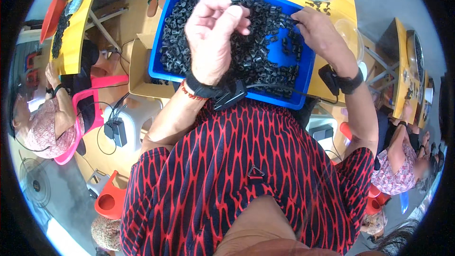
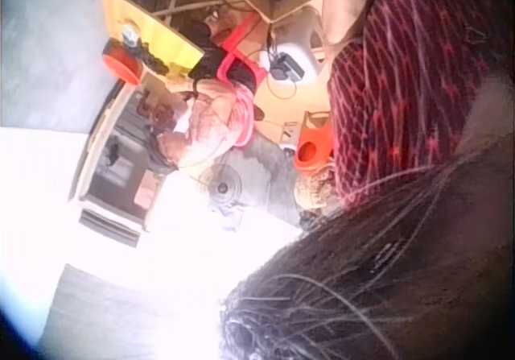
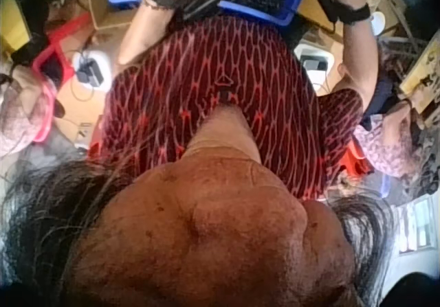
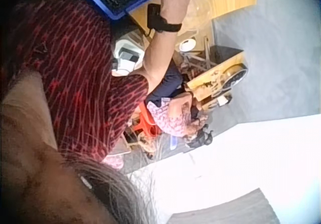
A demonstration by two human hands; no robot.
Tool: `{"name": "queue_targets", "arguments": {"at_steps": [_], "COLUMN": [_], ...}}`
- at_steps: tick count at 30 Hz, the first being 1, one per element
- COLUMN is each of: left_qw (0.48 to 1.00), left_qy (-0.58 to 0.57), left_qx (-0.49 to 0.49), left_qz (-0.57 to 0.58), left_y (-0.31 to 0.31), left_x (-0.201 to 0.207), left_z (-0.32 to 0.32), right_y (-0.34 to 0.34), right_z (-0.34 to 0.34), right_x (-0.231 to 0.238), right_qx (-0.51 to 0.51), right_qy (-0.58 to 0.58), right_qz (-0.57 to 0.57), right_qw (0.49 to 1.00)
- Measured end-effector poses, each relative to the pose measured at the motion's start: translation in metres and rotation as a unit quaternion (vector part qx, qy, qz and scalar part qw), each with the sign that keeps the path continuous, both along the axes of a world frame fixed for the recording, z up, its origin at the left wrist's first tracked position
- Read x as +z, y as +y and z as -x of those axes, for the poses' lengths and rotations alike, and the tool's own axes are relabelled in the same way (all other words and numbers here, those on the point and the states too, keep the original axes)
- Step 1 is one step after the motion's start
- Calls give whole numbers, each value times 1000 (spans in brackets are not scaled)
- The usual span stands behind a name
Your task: Assembling small metal pins into black plastic housings.
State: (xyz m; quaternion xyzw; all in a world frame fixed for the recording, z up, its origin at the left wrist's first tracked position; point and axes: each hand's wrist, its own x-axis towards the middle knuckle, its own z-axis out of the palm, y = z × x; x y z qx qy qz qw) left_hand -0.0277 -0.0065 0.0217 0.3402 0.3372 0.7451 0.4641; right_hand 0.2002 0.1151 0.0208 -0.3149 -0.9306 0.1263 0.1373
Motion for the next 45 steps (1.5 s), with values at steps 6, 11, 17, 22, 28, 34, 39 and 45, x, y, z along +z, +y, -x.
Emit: {"name": "queue_targets", "arguments": {"at_steps": [6,11,17,22,28,34,39,45], "left_qw": [987,947,904,884,861,900,871,941], "left_qy": [8,8,-71,-188,-308,-328,-289,-34], "left_qx": [163,318,399,356,290,153,272,303], "left_qz": [10,39,138,237,282,244,289,144], "left_y": [-29,-57,-106,-118,-133,-150,-120,-106], "left_x": [6,-5,-43,-99,-163,-234,-194,-55], "left_z": [40,84,166,212,247,289,253,193], "right_y": [4,-5,-7,2,-8,-13,-11,-18], "right_z": [5,-1,-3,-5,-1,16,8,3], "right_x": [-3,-25,-4,-4,-20,-15,-22,-12], "right_qx": [19,51,80,11,53,108,100,69], "right_qy": [-107,-97,20,91,-13,-64,-50,109], "right_qz": [11,-50,37,40,22,50,64,175], "right_qw": [994,993,996,995,998,991,992,976]}}
